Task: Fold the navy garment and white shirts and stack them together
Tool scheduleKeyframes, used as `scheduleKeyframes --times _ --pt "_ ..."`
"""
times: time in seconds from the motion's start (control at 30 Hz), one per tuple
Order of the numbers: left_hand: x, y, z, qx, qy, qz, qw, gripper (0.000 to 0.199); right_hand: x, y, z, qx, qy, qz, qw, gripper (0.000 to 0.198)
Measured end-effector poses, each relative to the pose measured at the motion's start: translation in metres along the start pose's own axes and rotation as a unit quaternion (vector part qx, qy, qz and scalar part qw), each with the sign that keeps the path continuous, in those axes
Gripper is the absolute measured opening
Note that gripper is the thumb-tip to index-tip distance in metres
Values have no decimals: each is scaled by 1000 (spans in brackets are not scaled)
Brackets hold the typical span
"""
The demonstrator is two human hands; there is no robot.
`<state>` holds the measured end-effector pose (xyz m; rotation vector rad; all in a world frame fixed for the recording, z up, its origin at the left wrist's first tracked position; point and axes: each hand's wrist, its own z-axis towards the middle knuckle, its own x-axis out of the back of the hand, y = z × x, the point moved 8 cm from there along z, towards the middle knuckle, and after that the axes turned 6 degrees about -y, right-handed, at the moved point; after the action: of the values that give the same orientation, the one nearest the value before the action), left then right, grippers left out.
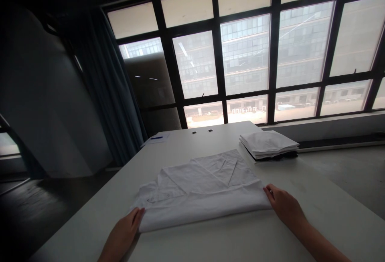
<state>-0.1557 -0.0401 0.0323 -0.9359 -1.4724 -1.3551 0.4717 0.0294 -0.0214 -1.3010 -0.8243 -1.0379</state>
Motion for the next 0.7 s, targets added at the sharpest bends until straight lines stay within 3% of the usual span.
scheduleKeyframes --times 0.17,0.47,0.7 --pt "2 -8 -2 6 -4 3 1000 48 -3 4 -1 7 -7 24 1000 38" --pt "-8 -19 -1 6 -58 32 998 37 2 -6 -3 5 -10 -46 999 34" --pt "-4 -10 -5 -7 -43 84 996 24 1 -5 -1 8 -5 -42 999 35"
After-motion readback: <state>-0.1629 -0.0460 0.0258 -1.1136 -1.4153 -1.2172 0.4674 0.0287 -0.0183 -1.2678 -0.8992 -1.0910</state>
